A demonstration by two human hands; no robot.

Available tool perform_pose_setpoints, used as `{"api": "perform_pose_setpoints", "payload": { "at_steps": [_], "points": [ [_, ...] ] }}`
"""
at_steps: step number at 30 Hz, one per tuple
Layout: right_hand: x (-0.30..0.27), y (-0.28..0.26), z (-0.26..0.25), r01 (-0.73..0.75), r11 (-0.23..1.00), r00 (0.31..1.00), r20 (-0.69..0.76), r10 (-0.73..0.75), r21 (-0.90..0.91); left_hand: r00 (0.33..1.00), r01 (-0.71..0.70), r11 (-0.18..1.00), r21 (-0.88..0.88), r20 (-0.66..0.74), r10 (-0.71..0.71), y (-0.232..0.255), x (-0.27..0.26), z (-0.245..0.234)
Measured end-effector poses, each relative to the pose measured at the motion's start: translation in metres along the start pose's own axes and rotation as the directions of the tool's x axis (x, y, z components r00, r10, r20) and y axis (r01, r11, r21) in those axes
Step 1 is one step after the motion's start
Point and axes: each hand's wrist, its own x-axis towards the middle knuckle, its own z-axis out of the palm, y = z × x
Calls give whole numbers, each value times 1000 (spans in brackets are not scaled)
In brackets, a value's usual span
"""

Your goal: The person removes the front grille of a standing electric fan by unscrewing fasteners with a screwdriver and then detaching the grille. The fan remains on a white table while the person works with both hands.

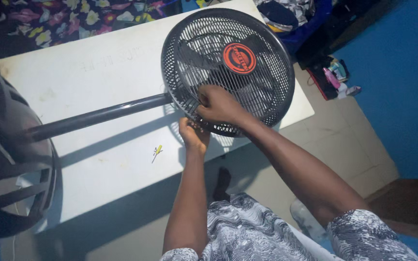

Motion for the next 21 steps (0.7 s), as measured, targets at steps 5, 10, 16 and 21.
{"api": "perform_pose_setpoints", "payload": {
  "at_steps": [5, 10, 16, 21],
  "points": [
    [-3, 10, -6, 19, 969, 999, 31, -27, 247, 990, 68, 997, 45, -125, -62, 0, -9, 12],
    [-16, 25, -10, 74, 968, 997, 20, -81, 240, 992, 12, 1000, 15, -126, -10, -5, -17, 18],
    [-34, 64, -29, 118, 964, 987, 75, -139, 237, 982, -93, 995, 35, -162, 97, -38, -19, 12],
    [-58, 91, -46, 181, 972, 970, 139, -202, 150, 948, -176, 984, -18, -271, 164, -82, -19, -5]
  ]
}}
